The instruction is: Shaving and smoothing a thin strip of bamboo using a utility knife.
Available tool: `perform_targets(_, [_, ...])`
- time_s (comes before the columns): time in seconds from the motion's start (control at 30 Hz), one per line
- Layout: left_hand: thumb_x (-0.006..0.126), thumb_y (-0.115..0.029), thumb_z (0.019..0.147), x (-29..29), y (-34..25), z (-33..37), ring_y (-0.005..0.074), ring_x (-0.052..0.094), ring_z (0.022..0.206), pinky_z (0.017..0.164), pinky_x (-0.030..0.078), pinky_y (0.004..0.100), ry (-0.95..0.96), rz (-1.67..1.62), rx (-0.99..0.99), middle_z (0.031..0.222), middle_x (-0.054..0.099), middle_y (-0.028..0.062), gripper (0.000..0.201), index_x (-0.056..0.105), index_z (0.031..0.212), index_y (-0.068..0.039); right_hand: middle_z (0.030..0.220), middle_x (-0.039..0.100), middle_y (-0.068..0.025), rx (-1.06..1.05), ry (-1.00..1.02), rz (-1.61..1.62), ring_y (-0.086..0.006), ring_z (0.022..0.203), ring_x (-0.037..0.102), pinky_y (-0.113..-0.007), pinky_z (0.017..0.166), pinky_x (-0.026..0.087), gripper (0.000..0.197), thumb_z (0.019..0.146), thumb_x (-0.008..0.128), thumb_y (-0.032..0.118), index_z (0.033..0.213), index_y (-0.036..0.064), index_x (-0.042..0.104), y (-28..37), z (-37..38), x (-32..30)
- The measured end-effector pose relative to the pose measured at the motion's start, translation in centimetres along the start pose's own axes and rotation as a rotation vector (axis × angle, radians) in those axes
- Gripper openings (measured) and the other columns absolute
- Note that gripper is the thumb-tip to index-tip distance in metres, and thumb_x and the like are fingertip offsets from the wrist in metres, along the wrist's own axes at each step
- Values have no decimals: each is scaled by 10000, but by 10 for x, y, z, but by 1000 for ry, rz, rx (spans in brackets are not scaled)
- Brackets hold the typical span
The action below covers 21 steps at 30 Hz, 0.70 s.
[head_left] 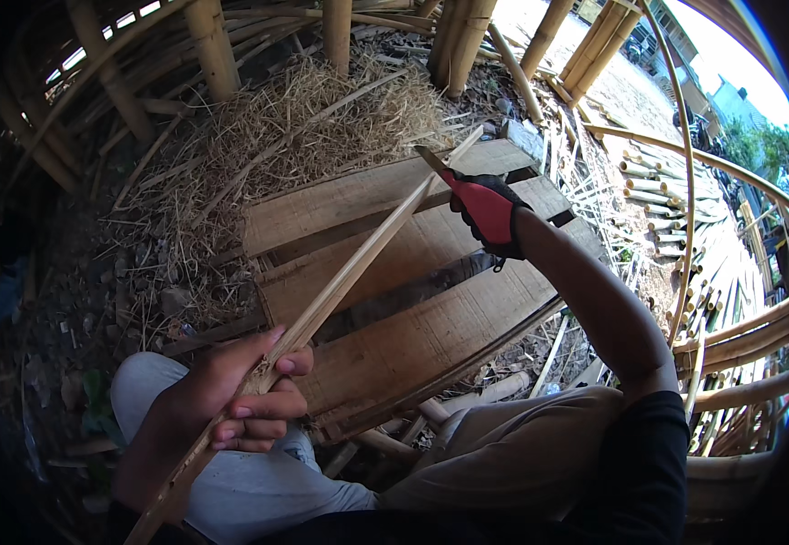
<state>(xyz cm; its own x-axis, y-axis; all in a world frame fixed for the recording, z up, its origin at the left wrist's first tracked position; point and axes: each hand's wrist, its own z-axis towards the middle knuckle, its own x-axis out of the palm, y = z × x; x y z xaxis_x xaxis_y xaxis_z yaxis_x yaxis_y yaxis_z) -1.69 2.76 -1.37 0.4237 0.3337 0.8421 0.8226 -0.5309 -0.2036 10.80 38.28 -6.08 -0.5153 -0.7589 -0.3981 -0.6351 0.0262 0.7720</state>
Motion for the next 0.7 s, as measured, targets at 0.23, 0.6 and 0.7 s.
perform_targets(0.23, [253,-501,1031,6,7,-11,47,367,287,250,283,176,-75,44,32,470,379,-44,380,383,867,-183,528,356,71,37,188,-34,-66,373,298,-257,353,235,535,906,489,656,773,138,517,14,-5,4])
perform_targets(0.6, [241,-513,1028,12,7,-11,47,369,292,257,282,176,-86,56,14,465,377,-40,395,383,866,-182,517,361,74,-83,124,-146,-69,365,289,-264,351,218,551,905,505,657,733,134,517,13,8,-7])
perform_targets(0.7, [240,-509,1029,8,10,-16,46,359,288,256,284,179,-90,60,31,464,377,-40,394,384,863,-182,517,364,71,5,254,-101,-68,374,301,-261,358,235,552,901,511,658,734,132,525,20,-13,10])
